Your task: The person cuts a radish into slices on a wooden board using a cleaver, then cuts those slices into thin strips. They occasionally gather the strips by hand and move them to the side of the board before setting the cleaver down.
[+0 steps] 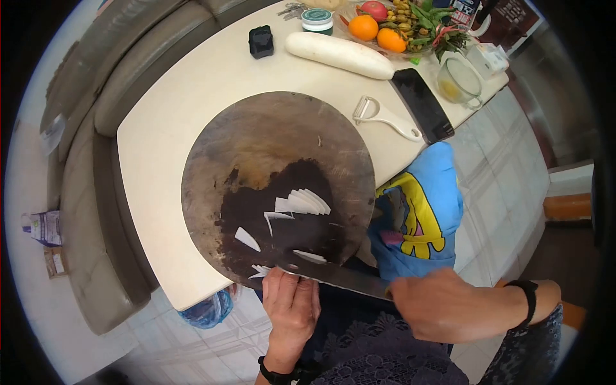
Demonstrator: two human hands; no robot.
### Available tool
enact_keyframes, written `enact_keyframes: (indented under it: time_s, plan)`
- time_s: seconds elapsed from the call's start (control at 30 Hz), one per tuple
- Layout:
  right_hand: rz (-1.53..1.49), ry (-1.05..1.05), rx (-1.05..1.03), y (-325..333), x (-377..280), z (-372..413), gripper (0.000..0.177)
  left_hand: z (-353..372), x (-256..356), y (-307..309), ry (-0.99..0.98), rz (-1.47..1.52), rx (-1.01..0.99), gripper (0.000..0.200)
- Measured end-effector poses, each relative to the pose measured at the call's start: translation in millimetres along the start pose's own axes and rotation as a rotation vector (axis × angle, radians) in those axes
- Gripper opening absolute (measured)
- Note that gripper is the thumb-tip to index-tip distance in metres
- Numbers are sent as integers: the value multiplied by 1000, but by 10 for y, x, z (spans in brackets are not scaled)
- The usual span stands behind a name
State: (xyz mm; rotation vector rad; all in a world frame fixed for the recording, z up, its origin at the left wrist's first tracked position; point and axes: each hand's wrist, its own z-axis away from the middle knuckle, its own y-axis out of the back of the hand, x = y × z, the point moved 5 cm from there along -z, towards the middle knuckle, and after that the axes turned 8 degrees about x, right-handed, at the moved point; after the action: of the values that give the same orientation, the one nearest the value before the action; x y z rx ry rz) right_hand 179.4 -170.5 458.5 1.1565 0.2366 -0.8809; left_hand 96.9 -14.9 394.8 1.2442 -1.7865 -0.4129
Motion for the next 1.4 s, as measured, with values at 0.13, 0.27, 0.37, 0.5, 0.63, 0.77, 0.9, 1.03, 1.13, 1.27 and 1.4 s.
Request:
enact_keyframes:
  time_s: [0.13,0.27,0.37,0.5,0.63,0.77,0.9,1.03,1.13,1.27,1.4]
  plan:
    - [82,16,124,-63,-73,-125,23,12,7,4,16,-21,-18,26]
    - [63,2,213,-85,0,-117,23,-39,10,20,43,-5,-5,22]
    - [-101,-226,53,-17,83,-59,17,-87,-19,91,98,22,116,18]
    - [-441,-238,238,52,191,52,12,-162,-67,212,203,30,126,24]
    - [-942,-283,243,-112,376,31,20,-260,15,97,33,-54,-100,30]
    - [-1054,-277,226,-183,461,10,22,-269,-17,24,-53,-83,-158,30]
    - [-833,-217,280,-243,480,47,18,-207,-23,67,-60,-100,-79,29]
    - [-559,-186,315,-141,403,87,17,-109,-5,73,-81,-150,-9,28]
    - [-397,-187,291,-78,357,85,17,-86,-6,57,-63,-130,-55,27]
    - [-297,-139,291,-55,338,65,18,-111,-14,47,-57,-104,-71,28]
    - [-228,-122,283,-5,308,75,18,-80,13,61,-40,-127,-101,31]
